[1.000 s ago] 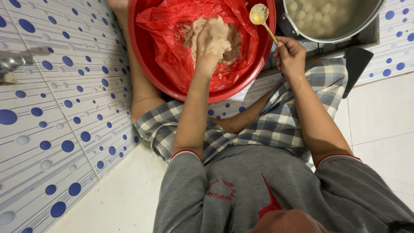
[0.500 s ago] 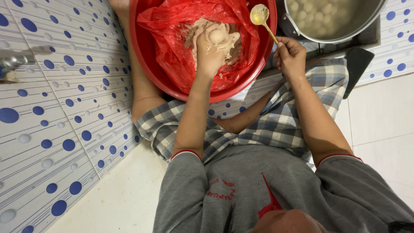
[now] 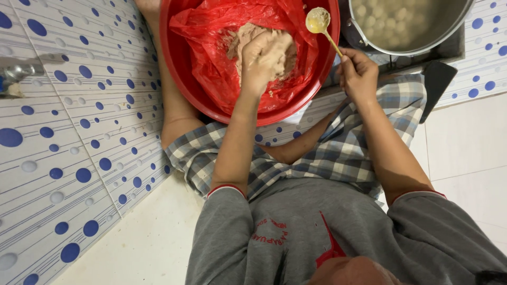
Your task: Forming meatballs from dough using hands and a spoon and dropping them into a pot of water
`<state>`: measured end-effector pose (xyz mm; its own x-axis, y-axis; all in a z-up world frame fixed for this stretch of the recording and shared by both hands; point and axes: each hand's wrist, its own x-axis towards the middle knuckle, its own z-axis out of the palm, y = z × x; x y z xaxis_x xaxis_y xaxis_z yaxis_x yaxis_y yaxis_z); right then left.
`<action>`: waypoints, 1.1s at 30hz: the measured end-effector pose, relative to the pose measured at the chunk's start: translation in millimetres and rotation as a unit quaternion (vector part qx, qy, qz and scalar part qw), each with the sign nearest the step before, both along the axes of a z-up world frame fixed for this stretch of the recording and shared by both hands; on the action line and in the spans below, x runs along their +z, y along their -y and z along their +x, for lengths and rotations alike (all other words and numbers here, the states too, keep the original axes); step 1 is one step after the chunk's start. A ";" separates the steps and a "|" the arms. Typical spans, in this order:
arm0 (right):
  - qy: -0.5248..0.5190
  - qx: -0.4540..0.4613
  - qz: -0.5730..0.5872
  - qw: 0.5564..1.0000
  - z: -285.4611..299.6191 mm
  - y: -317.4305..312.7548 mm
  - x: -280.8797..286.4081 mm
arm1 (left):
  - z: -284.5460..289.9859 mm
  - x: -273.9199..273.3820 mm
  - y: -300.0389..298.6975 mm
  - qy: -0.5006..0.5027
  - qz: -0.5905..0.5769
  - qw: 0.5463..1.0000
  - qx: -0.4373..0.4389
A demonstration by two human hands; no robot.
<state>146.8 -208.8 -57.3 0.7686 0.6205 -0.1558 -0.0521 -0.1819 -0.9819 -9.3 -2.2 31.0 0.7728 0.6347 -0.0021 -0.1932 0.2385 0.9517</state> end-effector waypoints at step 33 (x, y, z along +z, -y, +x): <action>0.543 0.232 -0.060 0.805 -52.7 -21.8 127.8 | 14.8 -81.4 3.8 -0.188 -0.008 0.980 0.071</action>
<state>94.2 -187.0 70.5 0.1823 0.9105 0.3711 0.9259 -0.0319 -0.3765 5.5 -6.0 -50.4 0.6200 0.7329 -0.2802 0.1376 0.2500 0.9584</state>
